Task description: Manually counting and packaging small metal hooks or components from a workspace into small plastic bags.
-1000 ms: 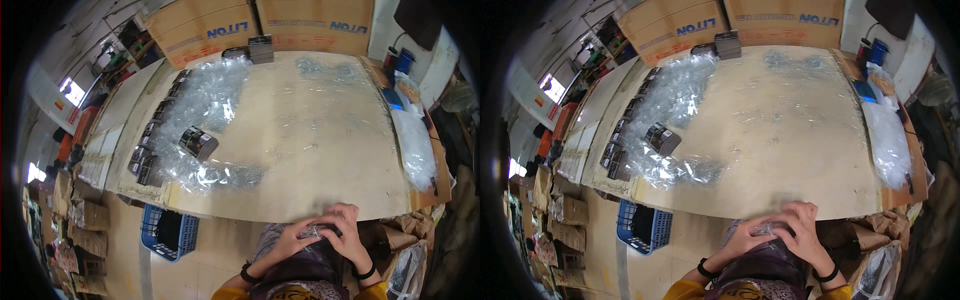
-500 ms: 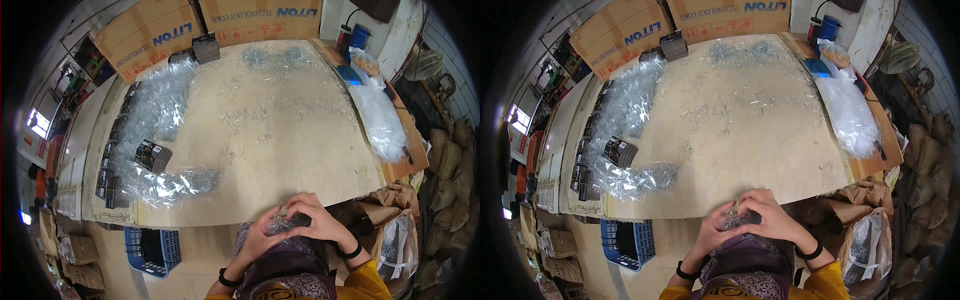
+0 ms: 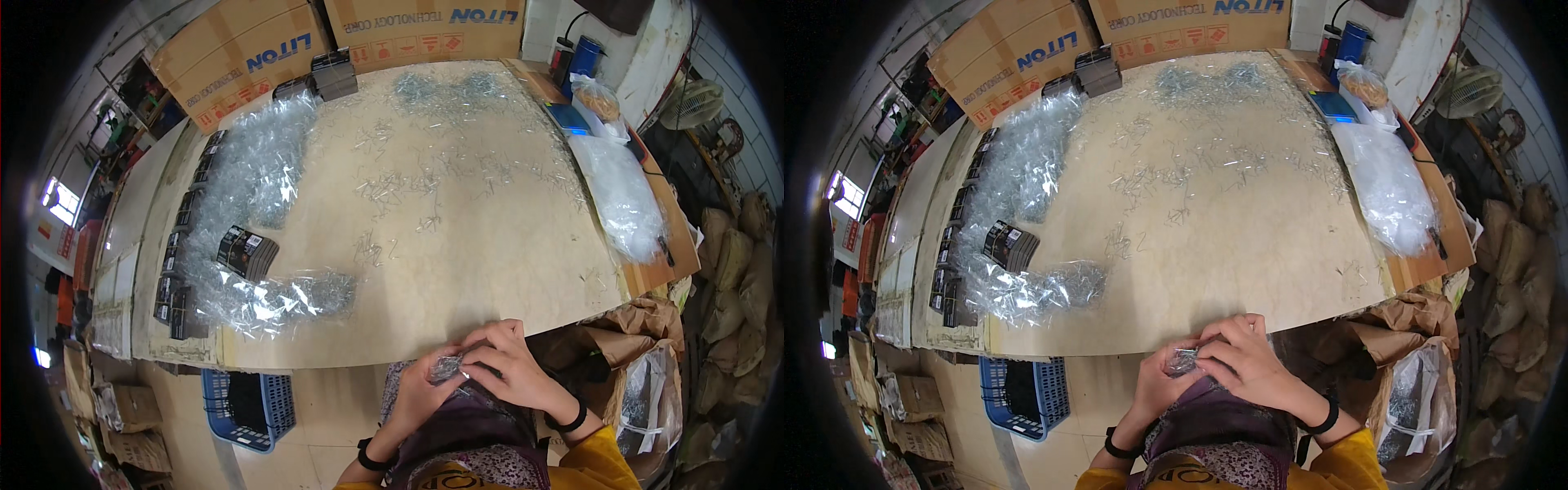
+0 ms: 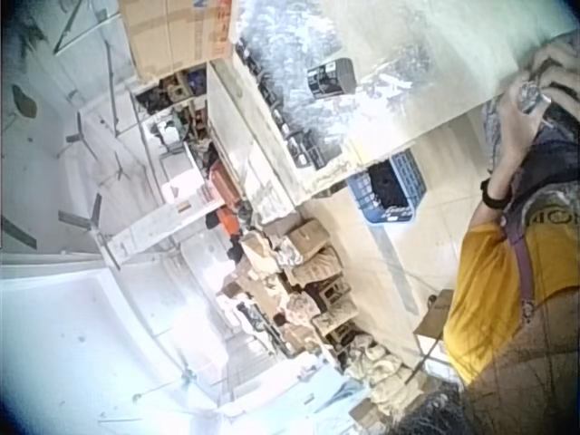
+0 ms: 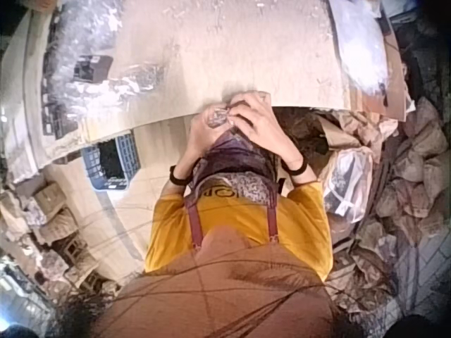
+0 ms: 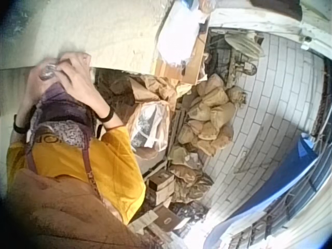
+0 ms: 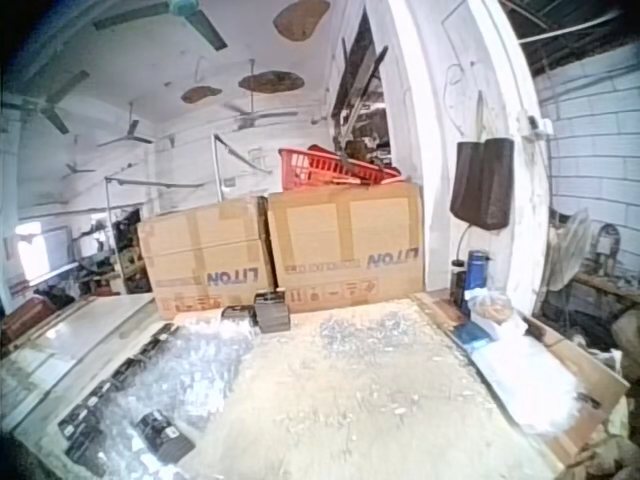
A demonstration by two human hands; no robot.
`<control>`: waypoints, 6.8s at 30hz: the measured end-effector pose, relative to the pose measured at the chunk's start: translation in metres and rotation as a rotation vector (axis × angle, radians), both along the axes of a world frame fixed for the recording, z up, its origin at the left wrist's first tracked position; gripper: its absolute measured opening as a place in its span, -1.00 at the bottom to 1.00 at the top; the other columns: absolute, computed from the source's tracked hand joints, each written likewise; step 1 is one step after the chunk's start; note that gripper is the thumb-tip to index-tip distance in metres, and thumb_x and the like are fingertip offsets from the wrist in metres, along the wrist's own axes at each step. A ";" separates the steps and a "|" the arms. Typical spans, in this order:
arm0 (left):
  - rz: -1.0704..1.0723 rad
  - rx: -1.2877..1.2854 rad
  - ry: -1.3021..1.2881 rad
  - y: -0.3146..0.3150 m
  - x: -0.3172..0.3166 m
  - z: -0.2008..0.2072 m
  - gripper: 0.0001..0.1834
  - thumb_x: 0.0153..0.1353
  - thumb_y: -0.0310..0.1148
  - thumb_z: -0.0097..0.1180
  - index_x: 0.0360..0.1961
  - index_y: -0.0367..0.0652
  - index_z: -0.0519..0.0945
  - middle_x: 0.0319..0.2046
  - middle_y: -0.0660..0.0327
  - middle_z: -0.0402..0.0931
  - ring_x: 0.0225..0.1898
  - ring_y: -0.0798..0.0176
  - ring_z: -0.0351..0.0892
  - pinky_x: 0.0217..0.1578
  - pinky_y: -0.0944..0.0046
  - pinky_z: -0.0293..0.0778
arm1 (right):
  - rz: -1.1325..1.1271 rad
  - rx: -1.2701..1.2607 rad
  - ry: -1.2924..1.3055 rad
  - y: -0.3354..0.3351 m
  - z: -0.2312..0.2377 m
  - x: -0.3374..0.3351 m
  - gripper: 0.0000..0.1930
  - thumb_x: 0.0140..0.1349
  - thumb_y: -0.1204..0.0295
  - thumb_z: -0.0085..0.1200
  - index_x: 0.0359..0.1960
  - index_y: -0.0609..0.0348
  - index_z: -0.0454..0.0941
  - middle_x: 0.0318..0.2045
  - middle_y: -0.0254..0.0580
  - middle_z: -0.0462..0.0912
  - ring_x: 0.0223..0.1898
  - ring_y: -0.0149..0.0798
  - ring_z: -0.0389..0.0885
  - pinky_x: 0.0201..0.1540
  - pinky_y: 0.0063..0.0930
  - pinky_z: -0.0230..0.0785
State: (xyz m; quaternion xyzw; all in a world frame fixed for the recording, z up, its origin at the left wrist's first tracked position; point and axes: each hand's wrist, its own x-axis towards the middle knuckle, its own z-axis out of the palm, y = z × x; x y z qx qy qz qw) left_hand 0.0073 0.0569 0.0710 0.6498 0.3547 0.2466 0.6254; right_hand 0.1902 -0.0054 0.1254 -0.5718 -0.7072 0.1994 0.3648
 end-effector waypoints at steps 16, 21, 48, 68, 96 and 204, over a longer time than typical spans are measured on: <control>-0.151 -0.387 -0.240 0.011 -0.003 0.009 -0.53 0.31 -0.51 0.12 0.23 -0.34 0.39 -0.01 0.11 0.54 -0.03 0.36 0.54 0.00 0.34 0.52 | 0.023 0.024 -0.065 0.003 -0.002 0.019 -0.76 -0.02 0.37 0.36 -0.31 0.04 0.61 -0.17 -0.31 0.50 -0.16 -0.23 0.45 0.01 -0.35 0.15; -0.022 -0.468 -0.236 0.008 0.000 0.016 -0.62 0.48 -0.26 -0.14 0.10 -0.32 0.52 -0.08 0.24 0.58 -0.12 0.42 0.53 -0.14 0.43 0.54 | -0.145 -0.150 0.417 0.008 -0.011 0.002 -0.82 0.11 0.39 0.29 -0.29 0.10 0.59 -0.34 -0.30 0.51 -0.21 -0.19 0.47 -0.05 -0.38 0.19; 0.171 0.378 -0.023 0.040 0.022 0.025 -0.35 0.17 -0.08 0.25 0.14 -0.34 0.43 0.05 0.00 0.51 0.07 0.07 0.49 0.08 0.11 0.38 | -0.167 0.149 -0.086 0.041 -0.018 0.052 -0.80 -0.01 0.41 0.26 -0.54 0.05 0.42 -0.49 -0.33 0.51 -0.27 -0.22 0.49 -0.11 -0.33 0.11; 0.065 0.411 -0.220 0.056 0.055 0.016 -0.56 0.00 -0.62 0.35 -0.06 -0.23 0.50 -0.16 0.17 0.56 -0.08 0.28 0.56 -0.05 0.33 0.47 | -0.198 -0.041 0.311 0.029 -0.001 0.050 -0.75 0.06 0.42 0.30 -0.23 0.11 0.55 -0.27 -0.31 0.55 -0.15 -0.23 0.45 0.04 -0.32 0.18; 0.879 0.991 0.570 0.130 -0.056 -0.001 -0.75 0.06 -0.45 0.34 -0.24 -0.26 0.60 -0.40 0.16 0.56 -0.29 0.13 0.49 -0.16 0.14 0.34 | -0.889 0.249 -0.269 -0.038 -0.023 0.180 -0.77 0.05 0.66 0.00 -0.23 0.24 0.59 -0.17 0.00 0.61 -0.10 0.04 0.51 0.03 -0.11 0.28; -0.121 0.150 -0.021 -0.056 -0.007 -0.090 -0.82 0.10 -0.45 0.35 -0.24 -0.17 0.69 -0.33 0.15 0.68 -0.29 0.23 0.66 -0.23 0.32 0.54 | -0.019 -0.094 0.108 0.090 -0.011 0.092 -0.42 0.00 0.80 -0.12 0.10 0.10 0.54 0.19 -0.06 0.49 0.28 -0.01 0.36 0.34 -0.29 0.19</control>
